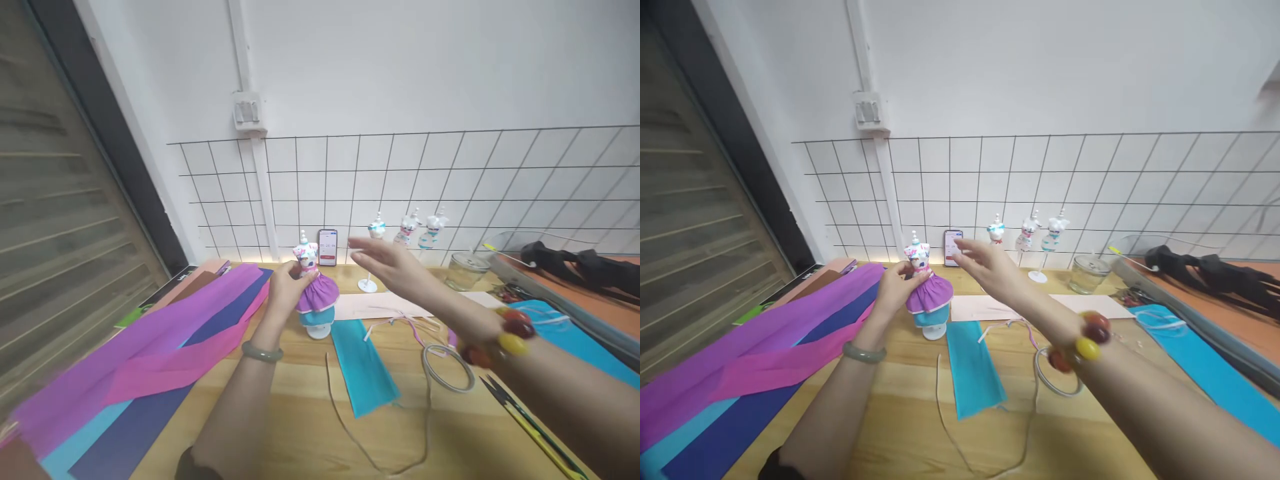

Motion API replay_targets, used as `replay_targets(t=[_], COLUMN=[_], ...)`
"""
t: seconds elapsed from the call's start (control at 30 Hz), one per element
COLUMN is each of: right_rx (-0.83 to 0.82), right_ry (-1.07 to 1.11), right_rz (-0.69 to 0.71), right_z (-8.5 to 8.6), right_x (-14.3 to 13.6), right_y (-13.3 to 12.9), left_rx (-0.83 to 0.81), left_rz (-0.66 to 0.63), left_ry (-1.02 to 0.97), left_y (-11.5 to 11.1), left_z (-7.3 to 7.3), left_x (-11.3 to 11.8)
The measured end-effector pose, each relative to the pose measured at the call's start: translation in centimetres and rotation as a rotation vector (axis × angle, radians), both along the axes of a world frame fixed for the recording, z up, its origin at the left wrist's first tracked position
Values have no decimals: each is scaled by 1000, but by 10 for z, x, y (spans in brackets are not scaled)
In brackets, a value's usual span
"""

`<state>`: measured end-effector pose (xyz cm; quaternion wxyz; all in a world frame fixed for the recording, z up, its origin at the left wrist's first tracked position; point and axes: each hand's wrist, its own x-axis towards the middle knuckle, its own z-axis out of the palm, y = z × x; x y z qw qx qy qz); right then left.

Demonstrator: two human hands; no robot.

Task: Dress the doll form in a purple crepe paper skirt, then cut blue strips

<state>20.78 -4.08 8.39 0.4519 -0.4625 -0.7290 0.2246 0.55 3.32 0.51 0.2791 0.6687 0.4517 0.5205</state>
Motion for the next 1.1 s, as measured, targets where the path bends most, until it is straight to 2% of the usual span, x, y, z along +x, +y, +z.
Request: replay_targets(t=[0.13,0.23,0.3,0.4,0.47,0.57,0.67,0.73,0.9,1.1], right_rx=[-151,-226,-278,-418,-543,-721,-752,-765,-834,-828], right_ry=[-120,-144,-126,-1,181,554,904,1065,1255,1291], right_rz=[-100,-144,-165,-170,-135,-67,-59,-70,51,167], right_z=[-49,-85,-102,-117,-121,-123,-120,-116,-107,-109], right_x=[32,53,62,62,53,30,7,-3,-11,-18], right_y=[-31,-60,-77,-94,-95,-80,-52,-35,-15,-19], left_rx=[18,27,28,22,19,7,-7,-12,-100,-201], left_rz=[62,49,15,-30,-45,-91,-183,-244,-416,-555], left_ry=[-14,-13,-7,-6,-17,-39,-68,-84,-183,-291], left_y=[8,7,5,3,4,5,4,2,-12,-28], left_z=[-7,-9,-12,-14,-15,-14,-10,-5,9,17], left_x=[-6,-3,2,8,10,10,8,7,10,13])
